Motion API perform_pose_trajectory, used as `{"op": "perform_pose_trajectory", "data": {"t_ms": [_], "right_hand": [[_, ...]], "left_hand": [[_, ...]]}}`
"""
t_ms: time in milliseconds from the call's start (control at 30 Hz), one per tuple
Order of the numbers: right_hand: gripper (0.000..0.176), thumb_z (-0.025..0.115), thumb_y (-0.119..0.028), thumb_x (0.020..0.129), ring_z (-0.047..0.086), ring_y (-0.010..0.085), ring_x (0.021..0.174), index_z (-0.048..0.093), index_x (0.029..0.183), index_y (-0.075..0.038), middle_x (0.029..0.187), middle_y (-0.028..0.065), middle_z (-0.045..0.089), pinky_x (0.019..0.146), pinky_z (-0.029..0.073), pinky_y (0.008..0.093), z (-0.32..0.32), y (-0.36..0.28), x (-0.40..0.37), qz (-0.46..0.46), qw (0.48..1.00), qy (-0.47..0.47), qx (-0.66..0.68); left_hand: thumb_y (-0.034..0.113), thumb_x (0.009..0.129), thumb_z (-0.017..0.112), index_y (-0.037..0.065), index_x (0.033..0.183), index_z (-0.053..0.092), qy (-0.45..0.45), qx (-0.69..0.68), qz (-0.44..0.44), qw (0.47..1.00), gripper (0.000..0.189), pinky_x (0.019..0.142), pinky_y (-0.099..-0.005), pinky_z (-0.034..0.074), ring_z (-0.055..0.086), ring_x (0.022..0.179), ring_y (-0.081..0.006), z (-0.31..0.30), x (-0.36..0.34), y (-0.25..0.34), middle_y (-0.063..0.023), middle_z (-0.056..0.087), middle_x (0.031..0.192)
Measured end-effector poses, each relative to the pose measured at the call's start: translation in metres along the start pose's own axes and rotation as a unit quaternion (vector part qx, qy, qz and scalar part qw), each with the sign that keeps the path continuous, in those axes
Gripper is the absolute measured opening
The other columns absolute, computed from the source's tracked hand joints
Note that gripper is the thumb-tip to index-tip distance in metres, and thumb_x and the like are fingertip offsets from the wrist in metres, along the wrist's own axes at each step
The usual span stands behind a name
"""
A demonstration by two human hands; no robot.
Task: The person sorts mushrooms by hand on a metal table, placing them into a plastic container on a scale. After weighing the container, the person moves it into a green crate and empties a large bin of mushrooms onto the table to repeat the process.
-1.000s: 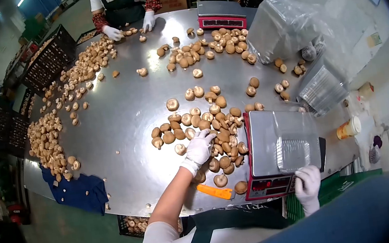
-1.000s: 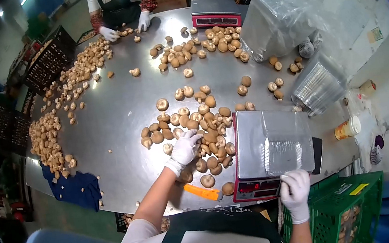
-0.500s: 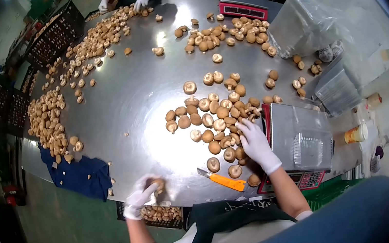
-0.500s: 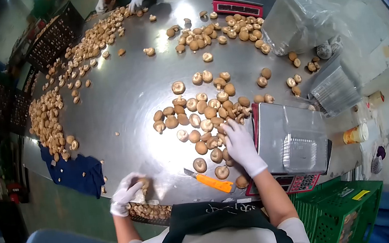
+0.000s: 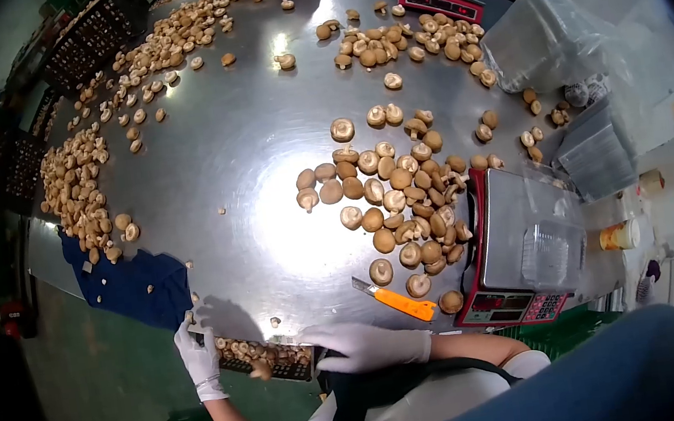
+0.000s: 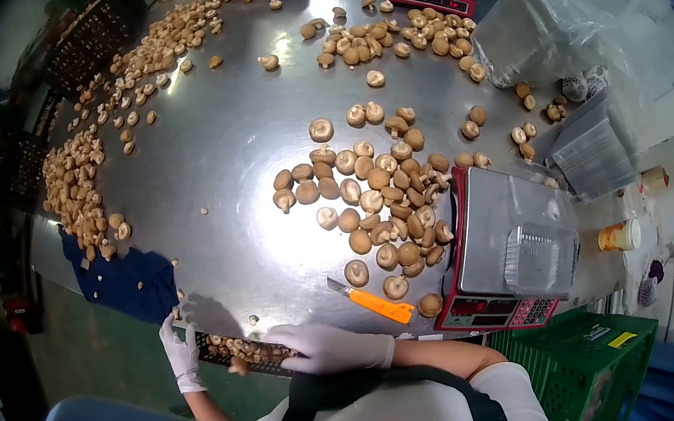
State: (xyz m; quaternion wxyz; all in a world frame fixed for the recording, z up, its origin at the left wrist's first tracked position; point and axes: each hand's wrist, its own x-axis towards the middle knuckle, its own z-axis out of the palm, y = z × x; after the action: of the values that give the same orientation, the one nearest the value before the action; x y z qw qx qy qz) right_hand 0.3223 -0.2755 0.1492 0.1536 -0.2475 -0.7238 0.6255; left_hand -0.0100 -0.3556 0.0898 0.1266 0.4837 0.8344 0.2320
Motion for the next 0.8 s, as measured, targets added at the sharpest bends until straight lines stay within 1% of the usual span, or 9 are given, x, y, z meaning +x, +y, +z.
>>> {"op": "perform_pose_trajectory", "data": {"t_ms": [100, 200, 267, 400, 533, 567, 633, 667, 800], "right_hand": [[0.027, 0.062, -0.012, 0.078, 0.057, 0.0310, 0.088, 0.057, 0.103, -0.003, 0.098, 0.0132, 0.059, 0.077, 0.046, 0.0379, -0.020, 0.027, -0.015, -0.120, 0.937, 0.175, -0.277], [0.021, 0.059, -0.014, 0.074, 0.052, 0.0280, 0.084, 0.059, 0.095, -0.008, 0.087, 0.0097, 0.054, 0.074, 0.042, 0.0379, -0.056, 0.053, -0.040, 0.072, 0.811, 0.214, -0.540], [0.021, 0.058, -0.010, 0.072, 0.052, 0.0288, 0.088, 0.058, 0.093, -0.008, 0.091, 0.0102, 0.055, 0.076, 0.043, 0.0385, -0.073, 0.081, -0.051, 0.061, 0.768, 0.277, -0.575], [0.021, 0.057, -0.011, 0.077, 0.053, 0.0327, 0.091, 0.060, 0.097, -0.005, 0.099, 0.0132, 0.057, 0.078, 0.045, 0.0388, -0.077, 0.074, -0.054, 0.133, 0.831, 0.279, -0.463], [0.037, 0.059, -0.022, 0.082, 0.055, 0.0321, 0.100, 0.055, 0.114, -0.005, 0.111, 0.0184, 0.057, 0.089, 0.043, 0.0406, -0.042, -0.005, -0.021, 0.152, 0.976, 0.145, 0.053], [0.037, 0.059, -0.022, 0.082, 0.055, 0.0321, 0.100, 0.055, 0.114, -0.005, 0.111, 0.0184, 0.057, 0.089, 0.043, 0.0406, -0.032, -0.004, -0.013, 0.151, 0.976, 0.147, 0.055], [0.043, 0.058, -0.026, 0.083, 0.051, 0.0330, 0.106, 0.051, 0.121, -0.007, 0.117, 0.0193, 0.053, 0.092, 0.041, 0.0417, -0.016, 0.005, -0.003, -0.089, 0.969, 0.167, -0.158], [0.043, 0.058, -0.026, 0.083, 0.051, 0.0330, 0.106, 0.051, 0.121, -0.007, 0.117, 0.0193, 0.053, 0.092, 0.041, 0.0417, -0.021, 0.014, -0.001, -0.090, 0.969, 0.168, -0.159], [0.056, 0.062, -0.033, 0.078, 0.037, 0.0383, 0.120, 0.046, 0.127, -0.010, 0.129, 0.0161, 0.041, 0.100, 0.030, 0.0508, -0.066, 0.054, -0.003, 0.151, 0.833, 0.237, -0.477]], "left_hand": [[0.008, 0.077, 0.063, 0.001, 0.120, 0.048, 0.013, -0.068, 0.091, 0.993, 0.046, 0.094, -0.0410, 0.039, 0.047, 0.108, -0.0363, 0.011, 0.011, 0.035, -0.0201, 0.047, 0.117], [0.007, 0.075, 0.064, 0.001, 0.121, 0.048, 0.013, -0.047, 0.170, 0.984, 0.049, 0.097, -0.0422, 0.037, 0.045, 0.111, -0.0379, 0.034, 0.022, 0.054, -0.0218, 0.046, 0.118], [0.008, 0.076, 0.064, 0.002, 0.122, 0.047, -0.007, -0.071, 0.183, 0.980, 0.049, 0.097, -0.0410, 0.038, 0.045, 0.112, -0.0378, 0.042, 0.028, 0.072, -0.0222, 0.044, 0.120], [0.009, 0.079, 0.064, 0.003, 0.124, 0.047, -0.030, -0.099, 0.198, 0.975, 0.049, 0.097, -0.0400, 0.039, 0.045, 0.114, -0.0376, 0.042, 0.046, 0.087, -0.0222, 0.043, 0.123], [0.010, 0.079, 0.065, 0.005, 0.124, 0.048, -0.049, -0.124, 0.218, 0.967, 0.048, 0.098, -0.0396, 0.039, 0.045, 0.115, -0.0365, 0.049, 0.076, 0.100, -0.0223, 0.042, 0.125], [0.010, 0.079, 0.065, 0.006, 0.124, 0.049, -0.061, -0.138, 0.205, 0.967, 0.048, 0.099, -0.0398, 0.039, 0.045, 0.115, -0.0365, 0.052, 0.082, 0.112, -0.0216, 0.041, 0.126], [0.009, 0.078, 0.066, 0.006, 0.124, 0.049, -0.075, -0.168, 0.231, 0.955, 0.050, 0.098, -0.0398, 0.040, 0.045, 0.116, -0.0344, 0.069, 0.097, 0.134, -0.0201, 0.042, 0.127], [0.008, 0.077, 0.067, 0.006, 0.125, 0.048, -0.089, -0.198, 0.252, 0.943, 0.052, 0.098, -0.0397, 0.040, 0.046, 0.116, -0.0322, 0.079, 0.104, 0.144, -0.0185, 0.042, 0.128], [0.019, 0.068, 0.075, 0.010, 0.128, 0.048, -0.119, -0.086, 0.354, 0.924, 0.066, 0.101, -0.0449, 0.037, 0.041, 0.120, -0.0392, 0.119, 0.126, 0.186, -0.0210, 0.039, 0.134]]}}
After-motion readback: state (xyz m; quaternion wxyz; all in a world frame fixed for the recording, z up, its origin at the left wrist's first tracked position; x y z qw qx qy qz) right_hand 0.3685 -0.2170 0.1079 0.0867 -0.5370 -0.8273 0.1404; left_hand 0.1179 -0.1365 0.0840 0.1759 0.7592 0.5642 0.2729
